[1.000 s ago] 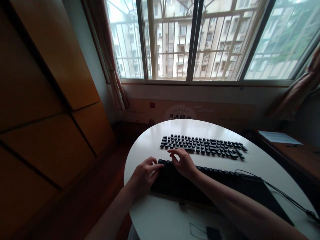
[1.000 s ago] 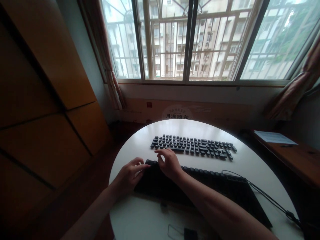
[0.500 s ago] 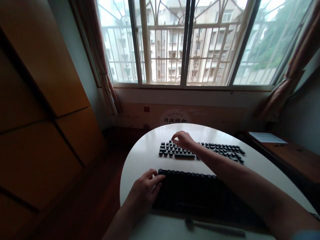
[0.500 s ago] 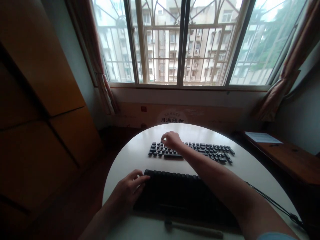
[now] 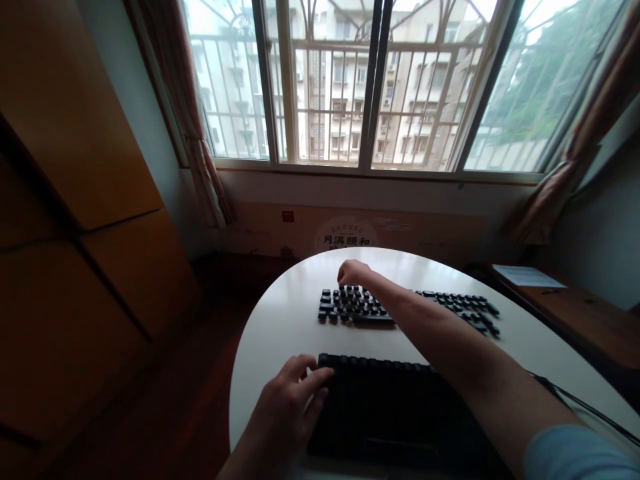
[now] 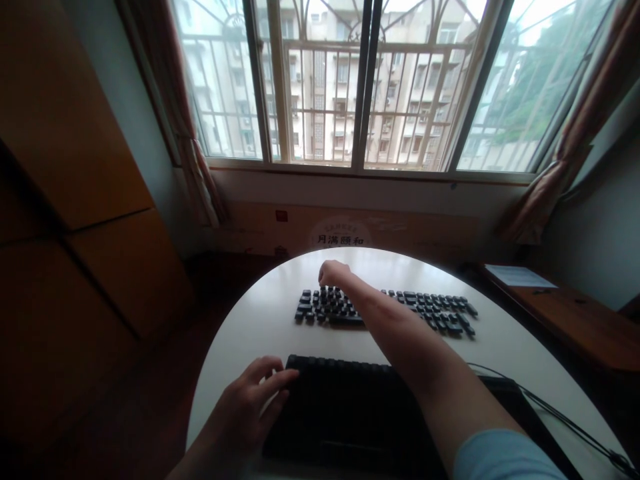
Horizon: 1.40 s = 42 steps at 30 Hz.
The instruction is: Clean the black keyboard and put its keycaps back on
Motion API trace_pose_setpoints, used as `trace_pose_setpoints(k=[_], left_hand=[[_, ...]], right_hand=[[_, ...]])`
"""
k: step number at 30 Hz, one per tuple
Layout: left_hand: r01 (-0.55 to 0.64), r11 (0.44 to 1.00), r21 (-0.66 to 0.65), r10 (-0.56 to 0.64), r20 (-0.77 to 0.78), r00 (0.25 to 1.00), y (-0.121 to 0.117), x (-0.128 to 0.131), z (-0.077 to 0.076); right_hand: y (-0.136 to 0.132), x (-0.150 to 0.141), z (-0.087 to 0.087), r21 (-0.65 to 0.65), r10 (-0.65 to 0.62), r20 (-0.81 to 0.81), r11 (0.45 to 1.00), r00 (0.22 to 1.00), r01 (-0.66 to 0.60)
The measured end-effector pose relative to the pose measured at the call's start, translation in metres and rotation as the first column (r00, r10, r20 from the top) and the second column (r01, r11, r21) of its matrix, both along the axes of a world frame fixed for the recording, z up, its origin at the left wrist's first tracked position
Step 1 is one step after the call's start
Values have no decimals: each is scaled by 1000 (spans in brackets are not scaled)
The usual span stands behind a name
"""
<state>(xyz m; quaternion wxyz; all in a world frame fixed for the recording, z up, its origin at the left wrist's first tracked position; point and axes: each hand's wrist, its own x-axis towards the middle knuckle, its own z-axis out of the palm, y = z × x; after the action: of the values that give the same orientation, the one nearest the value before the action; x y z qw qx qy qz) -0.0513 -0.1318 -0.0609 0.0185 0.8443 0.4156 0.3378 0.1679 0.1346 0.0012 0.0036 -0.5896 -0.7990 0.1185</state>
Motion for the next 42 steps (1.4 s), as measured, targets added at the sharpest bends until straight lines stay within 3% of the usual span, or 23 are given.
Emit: trace_pose_setpoints(k=[8, 14, 17, 21, 23, 26, 29, 32, 34, 36, 42], left_hand=[[-46, 998, -41, 47, 22, 999, -1, 0, 7], [-76, 997, -34, 76, 11, 997, 1, 3, 8], [-146, 989, -18, 146, 11, 989, 2, 2, 8], [-244, 969, 35, 245, -35, 969, 0, 5, 13], [-268, 962, 57, 270, -39, 962, -1, 10, 24], [-312, 950, 32, 311, 46, 949, 7, 22, 55], [-271, 957, -109, 289, 221, 931, 37, 40, 91], [-147, 976, -161, 202, 415, 887, 81, 61, 110], [-54, 982, -183, 126, 409, 904, 109, 75, 106], [55, 972, -228, 33, 367, 930, 127, 87, 92], [203, 927, -315, -123, 256, 959, 133, 95, 46]], right_hand=[[-5, 4, -5, -4, 1, -44, 1000, 999, -1], [-25, 1, 7, 164, 12, -173, 986, 985, 16], [-53, 7, 18, 285, 90, -297, 958, 951, -2], [-124, 25, 21, 396, 247, -440, 916, 863, -61], [-164, 34, 14, 466, 363, -526, 880, 769, -96], [-211, 41, -3, 481, 470, -584, 857, 662, -185], [-231, 38, -21, 447, 456, -593, 872, 664, -200], [-234, 31, -34, 474, 468, -555, 857, 688, -201], [-235, 28, -39, 503, 497, -514, 835, 699, -223], [-237, 26, -42, 524, 520, -475, 815, 710, -246], [-241, 25, -44, 528, 498, -409, 813, 764, -247]])
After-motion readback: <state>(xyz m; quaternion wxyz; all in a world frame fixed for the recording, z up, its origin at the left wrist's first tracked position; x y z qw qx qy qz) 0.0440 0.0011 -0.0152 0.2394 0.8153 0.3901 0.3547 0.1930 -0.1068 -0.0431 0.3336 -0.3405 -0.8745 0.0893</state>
